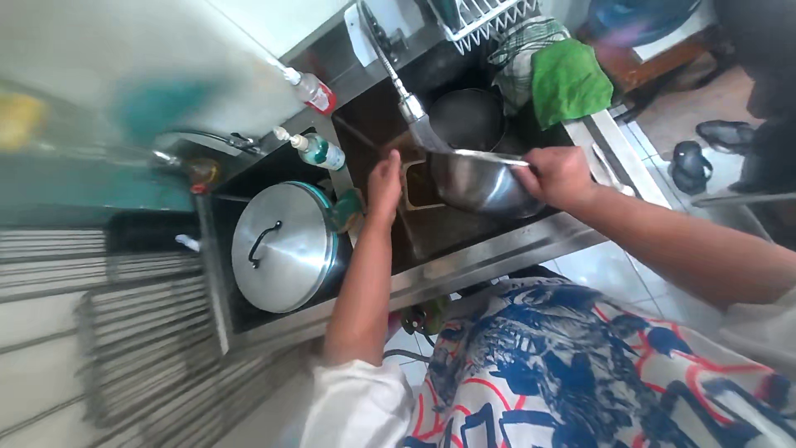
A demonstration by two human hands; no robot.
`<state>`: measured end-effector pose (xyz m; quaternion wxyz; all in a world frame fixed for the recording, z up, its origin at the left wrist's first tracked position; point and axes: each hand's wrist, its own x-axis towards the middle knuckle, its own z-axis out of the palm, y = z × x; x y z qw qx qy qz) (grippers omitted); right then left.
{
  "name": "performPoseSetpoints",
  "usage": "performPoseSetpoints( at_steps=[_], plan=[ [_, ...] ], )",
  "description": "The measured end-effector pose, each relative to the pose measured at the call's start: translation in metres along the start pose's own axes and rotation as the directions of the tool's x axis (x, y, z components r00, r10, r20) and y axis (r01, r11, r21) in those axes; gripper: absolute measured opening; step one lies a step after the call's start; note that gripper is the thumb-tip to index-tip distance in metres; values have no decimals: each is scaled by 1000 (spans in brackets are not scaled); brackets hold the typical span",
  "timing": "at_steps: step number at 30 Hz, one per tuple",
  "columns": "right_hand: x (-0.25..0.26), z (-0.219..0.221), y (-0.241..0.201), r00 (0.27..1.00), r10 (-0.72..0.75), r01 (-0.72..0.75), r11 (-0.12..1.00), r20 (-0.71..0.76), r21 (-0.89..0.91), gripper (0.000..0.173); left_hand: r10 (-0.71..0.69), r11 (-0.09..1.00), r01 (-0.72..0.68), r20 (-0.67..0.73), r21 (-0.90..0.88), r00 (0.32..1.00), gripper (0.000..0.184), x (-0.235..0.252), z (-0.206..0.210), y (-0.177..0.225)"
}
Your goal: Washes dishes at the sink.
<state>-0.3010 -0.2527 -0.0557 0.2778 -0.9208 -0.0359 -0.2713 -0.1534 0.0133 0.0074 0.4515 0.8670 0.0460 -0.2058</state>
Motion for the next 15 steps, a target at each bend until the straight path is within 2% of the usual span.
performPoseSetpoints(
  at_steps=[3, 6, 11, 13, 15],
  plan=[
    [-4, 13, 4, 947, -319, 320, 947, 31, -16, 45, -30, 999, 29, -13, -38, 999, 50, 4, 5, -22],
    [-7, 24, 15, 852, -518, 520, 854, 70, -4, 46, -36, 998, 37, 8, -60, 999, 44, 26, 14, -17],
    [-6, 32, 27, 760, -624, 629, 776, 183, 36, 44, -142, 990, 141, 187, 16, 972, 34, 81, 51, 2],
    [-5, 32, 30, 734, -640, 647, 761, 226, 53, 43, -172, 985, 174, 188, 3, 967, 30, 97, 68, 4],
    [-1, 32, 32, 719, -652, 658, 750, 239, 67, 42, -224, 974, 225, 121, 4, 967, 23, 108, 80, 8]
  ],
)
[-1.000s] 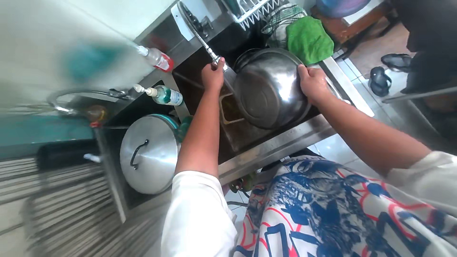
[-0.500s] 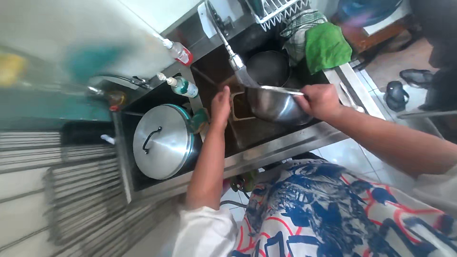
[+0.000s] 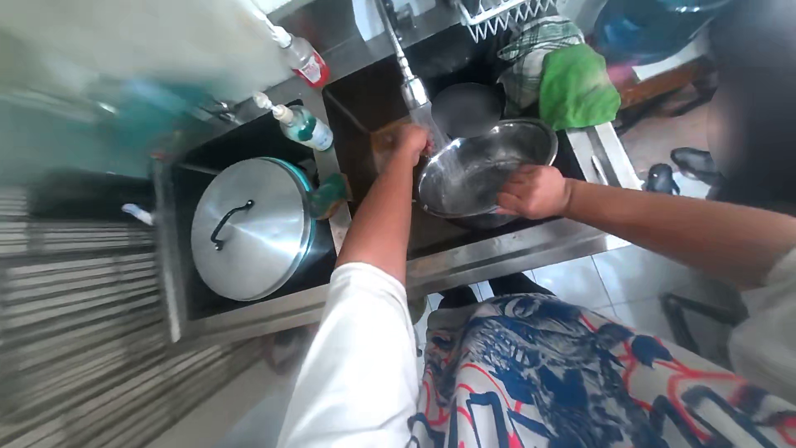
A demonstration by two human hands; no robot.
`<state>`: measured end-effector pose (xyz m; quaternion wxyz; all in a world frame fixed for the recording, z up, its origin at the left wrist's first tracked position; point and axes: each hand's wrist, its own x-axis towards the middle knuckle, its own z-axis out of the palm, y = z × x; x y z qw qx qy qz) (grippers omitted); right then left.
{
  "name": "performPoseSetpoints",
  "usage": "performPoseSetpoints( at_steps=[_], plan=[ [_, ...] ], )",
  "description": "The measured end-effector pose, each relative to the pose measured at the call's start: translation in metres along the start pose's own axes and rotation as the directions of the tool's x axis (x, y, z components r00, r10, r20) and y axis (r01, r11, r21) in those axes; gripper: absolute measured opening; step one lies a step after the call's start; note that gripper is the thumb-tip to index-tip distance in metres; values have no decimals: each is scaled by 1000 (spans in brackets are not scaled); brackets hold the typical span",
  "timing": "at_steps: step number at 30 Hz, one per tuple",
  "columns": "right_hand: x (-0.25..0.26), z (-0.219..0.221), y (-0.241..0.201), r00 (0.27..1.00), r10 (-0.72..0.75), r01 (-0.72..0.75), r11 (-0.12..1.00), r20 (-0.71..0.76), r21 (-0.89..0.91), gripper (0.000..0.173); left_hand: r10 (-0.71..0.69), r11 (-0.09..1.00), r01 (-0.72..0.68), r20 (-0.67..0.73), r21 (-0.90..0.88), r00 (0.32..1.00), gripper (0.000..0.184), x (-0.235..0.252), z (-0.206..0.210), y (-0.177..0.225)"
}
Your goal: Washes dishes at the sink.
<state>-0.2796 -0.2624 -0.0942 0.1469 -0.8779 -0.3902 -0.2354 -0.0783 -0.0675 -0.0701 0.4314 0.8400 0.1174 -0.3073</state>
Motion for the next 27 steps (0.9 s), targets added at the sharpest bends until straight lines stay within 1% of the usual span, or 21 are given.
performPoseSetpoints(
  at_steps=[1, 3, 5, 8, 9, 10, 12, 14, 15, 16, 18, 21, 22, 23, 25, 27],
  plan=[
    [1, -1, 2, 1000, -7, 7, 1000, 1, 6, 41, -21, 999, 23, -40, 43, 999, 20, 2, 5, 3],
    [4, -2, 7, 1000, -14, 14, 1000, 4, 6, 42, -39, 979, 51, -67, 198, 997, 27, 2, 9, 9],
    [7, -1, 10, 1000, -7, 7, 1000, -5, -6, 42, -8, 949, 33, -82, 313, 997, 33, -5, 3, 8],
    [18, -2, 15, 999, 43, -41, 998, 29, -48, 44, 103, 944, -72, -82, 321, 991, 49, -12, -21, -11],
    [23, -2, 16, 997, 57, -55, 997, 43, -53, 44, 133, 946, -101, -86, 309, 987, 51, -14, -29, -20],
    [28, -1, 19, 996, 67, -64, 996, 59, -55, 43, 155, 950, -122, -98, 287, 983, 49, -16, -36, -25],
    [40, 0, 19, 991, 78, -74, 996, 105, -44, 38, 173, 971, -151, -108, 186, 979, 38, -19, -37, -31],
    [51, -1, 18, 986, 80, -76, 997, 150, -32, 32, 168, 983, -159, -102, 92, 980, 32, -17, -27, -18],
    [55, -1, 17, 984, 75, -71, 997, 161, -29, 30, 155, 986, -147, -108, 78, 982, 29, -13, -18, -9],
    [56, -1, 16, 983, 71, -67, 997, 171, -27, 28, 124, 988, -113, -104, 103, 987, 26, -9, -9, 1],
    [57, -2, 14, 973, 72, -67, 997, 217, -31, 26, 62, 964, -35, -94, 265, 994, 31, -3, 5, 21],
    [56, -3, 14, 970, 83, -72, 996, 228, -54, 29, 41, 882, 6, -89, 471, 995, 51, -12, 7, 37],
    [56, -4, 15, 968, 96, -85, 995, 231, -57, 29, 40, 877, 5, -84, 480, 996, 56, -14, 5, 36],
    [56, -6, 15, 966, 109, -99, 993, 234, -57, 30, 35, 890, -1, -67, 456, 997, 57, -12, 2, 32],
    [57, -8, 15, 959, 133, -124, 991, 252, -51, 27, 29, 936, -15, -33, 350, 999, 51, 1, -1, 14],
    [61, -9, 15, 957, 159, -150, 987, 242, -56, 24, 54, 949, -43, -29, 313, 998, 39, 5, -9, 1]
  ],
)
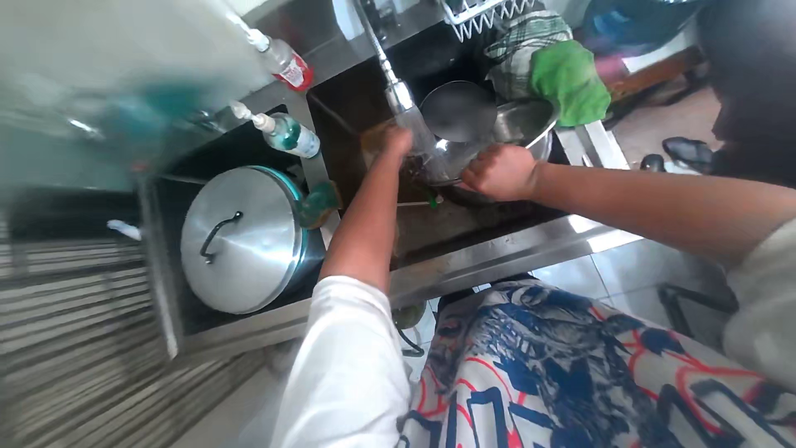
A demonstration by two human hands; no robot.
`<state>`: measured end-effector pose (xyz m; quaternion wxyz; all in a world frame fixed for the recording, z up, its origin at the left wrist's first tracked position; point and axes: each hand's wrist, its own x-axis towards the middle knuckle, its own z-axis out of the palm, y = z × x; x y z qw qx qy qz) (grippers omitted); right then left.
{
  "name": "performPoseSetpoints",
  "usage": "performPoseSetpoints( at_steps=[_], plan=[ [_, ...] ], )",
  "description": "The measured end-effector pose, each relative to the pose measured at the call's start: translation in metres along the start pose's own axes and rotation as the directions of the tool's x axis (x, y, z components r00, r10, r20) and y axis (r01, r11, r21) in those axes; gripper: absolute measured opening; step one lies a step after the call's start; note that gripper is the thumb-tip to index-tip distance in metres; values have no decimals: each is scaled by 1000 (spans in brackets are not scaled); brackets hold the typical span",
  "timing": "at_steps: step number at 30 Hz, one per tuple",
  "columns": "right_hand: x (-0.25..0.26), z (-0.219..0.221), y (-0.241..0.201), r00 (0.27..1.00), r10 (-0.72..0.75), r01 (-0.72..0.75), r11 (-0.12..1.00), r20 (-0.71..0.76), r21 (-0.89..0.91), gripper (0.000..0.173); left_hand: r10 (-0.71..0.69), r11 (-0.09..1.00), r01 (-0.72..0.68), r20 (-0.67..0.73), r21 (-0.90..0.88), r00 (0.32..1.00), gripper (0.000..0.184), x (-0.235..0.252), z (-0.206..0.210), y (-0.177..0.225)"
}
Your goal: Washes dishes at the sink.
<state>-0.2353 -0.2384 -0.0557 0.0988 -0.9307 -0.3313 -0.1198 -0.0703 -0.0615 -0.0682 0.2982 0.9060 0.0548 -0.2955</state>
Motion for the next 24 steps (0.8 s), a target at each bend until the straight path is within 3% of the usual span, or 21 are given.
performPoseSetpoints(
  at_steps=[3, 6, 9, 11, 16, 18, 21, 24],
  plan=[
    [8, -2, -2, 998, 52, -53, 999, 32, 7, 30, 47, 998, -50, -78, -44, 996, 32, -15, -15, -25],
    [19, -7, -7, 988, 91, -96, 995, 122, 38, 24, -20, 996, 13, -81, -90, 996, 47, -57, -24, -48],
    [30, -8, -17, 967, 140, -151, 988, 214, 37, 18, -138, 970, 171, 185, -175, 973, 73, -108, -13, -53],
    [39, -12, -26, 936, 173, -194, 980, 305, 37, 12, -122, 933, 235, 375, -272, 919, 80, -126, -1, -54],
    [44, -12, -50, 945, 199, -209, 978, 259, 10, 7, -118, 806, 359, 466, -471, 877, 63, -130, 15, -42],
    [42, -9, -59, 944, 203, -212, 977, 261, 6, 7, -143, 791, 387, 471, -474, 871, 50, -129, 16, -43],
    [38, -7, -74, 931, 218, -237, 971, 292, 29, 8, -176, 799, 405, 471, -445, 864, 44, -130, 15, -45],
    [43, -8, -92, 870, 285, -337, 939, 402, 65, 12, -199, 802, 407, 447, -437, 872, 40, -127, 16, -49]
  ],
)
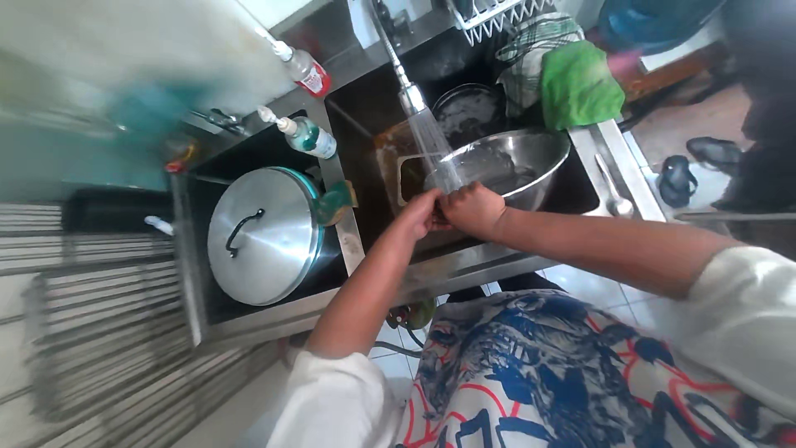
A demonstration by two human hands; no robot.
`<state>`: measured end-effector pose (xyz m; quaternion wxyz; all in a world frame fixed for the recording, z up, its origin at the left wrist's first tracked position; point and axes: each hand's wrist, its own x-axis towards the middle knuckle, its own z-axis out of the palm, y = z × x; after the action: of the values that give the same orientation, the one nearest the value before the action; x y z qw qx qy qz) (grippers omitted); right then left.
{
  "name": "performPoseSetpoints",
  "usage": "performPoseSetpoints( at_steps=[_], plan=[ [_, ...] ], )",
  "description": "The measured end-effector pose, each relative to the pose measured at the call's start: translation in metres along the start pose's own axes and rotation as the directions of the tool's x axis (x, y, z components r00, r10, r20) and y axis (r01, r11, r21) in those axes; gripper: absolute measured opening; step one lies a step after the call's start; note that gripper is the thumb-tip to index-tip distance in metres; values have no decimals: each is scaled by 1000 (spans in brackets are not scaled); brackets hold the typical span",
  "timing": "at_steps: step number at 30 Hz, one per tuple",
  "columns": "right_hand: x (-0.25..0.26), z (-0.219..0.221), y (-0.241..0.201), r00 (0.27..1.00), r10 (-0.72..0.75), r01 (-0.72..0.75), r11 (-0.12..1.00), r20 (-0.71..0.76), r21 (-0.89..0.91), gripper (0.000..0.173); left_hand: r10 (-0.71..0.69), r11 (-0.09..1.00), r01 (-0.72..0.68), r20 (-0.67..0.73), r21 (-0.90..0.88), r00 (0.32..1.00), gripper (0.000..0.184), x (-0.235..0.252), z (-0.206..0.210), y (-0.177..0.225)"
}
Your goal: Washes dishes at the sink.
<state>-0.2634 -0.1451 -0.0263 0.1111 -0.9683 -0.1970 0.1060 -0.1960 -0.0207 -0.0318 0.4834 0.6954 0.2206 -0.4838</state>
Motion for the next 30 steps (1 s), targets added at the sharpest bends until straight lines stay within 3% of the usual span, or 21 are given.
performPoseSetpoints(
  at_steps=[4, 7, 11, 18, 20, 22, 24, 27, 30],
  plan=[
    [4, 2, -27, 981, 150, -162, 982, 119, 95, 22, 21, 993, -10, -101, 114, 995, 25, 6, -7, 1],
    [9, -2, -42, 955, 208, -240, 961, 211, 138, 35, 76, 966, -42, -124, 253, 989, 29, 15, -17, 3],
    [17, -3, -45, 946, 231, -268, 952, 228, 148, 36, 127, 920, -77, -106, 384, 986, 29, 26, -28, 10],
    [12, -9, -38, 953, 239, -264, 956, 185, 127, 29, 130, 919, -91, -77, 384, 989, 31, 24, -24, 20],
    [12, -14, -34, 942, 239, -281, 946, 237, 163, 30, 119, 931, -81, -87, 355, 989, 26, 25, -24, 20],
    [16, -32, -22, 918, 224, -317, 910, 327, 266, 32, 120, 944, -87, -87, 319, 989, 20, 26, -28, 19],
    [26, -57, 8, 911, 253, -369, 852, 326, 371, 45, 127, 956, -94, -104, 277, 987, 14, 27, -34, 16],
    [70, -84, 65, 897, 428, -425, 770, 109, 476, 61, 112, 970, -75, -151, 233, 982, 7, 22, -41, 15],
    [127, -91, 99, 880, 471, -423, 727, 54, 541, 78, 123, 974, -86, -170, 209, 978, 5, 21, -44, 11]
  ],
)
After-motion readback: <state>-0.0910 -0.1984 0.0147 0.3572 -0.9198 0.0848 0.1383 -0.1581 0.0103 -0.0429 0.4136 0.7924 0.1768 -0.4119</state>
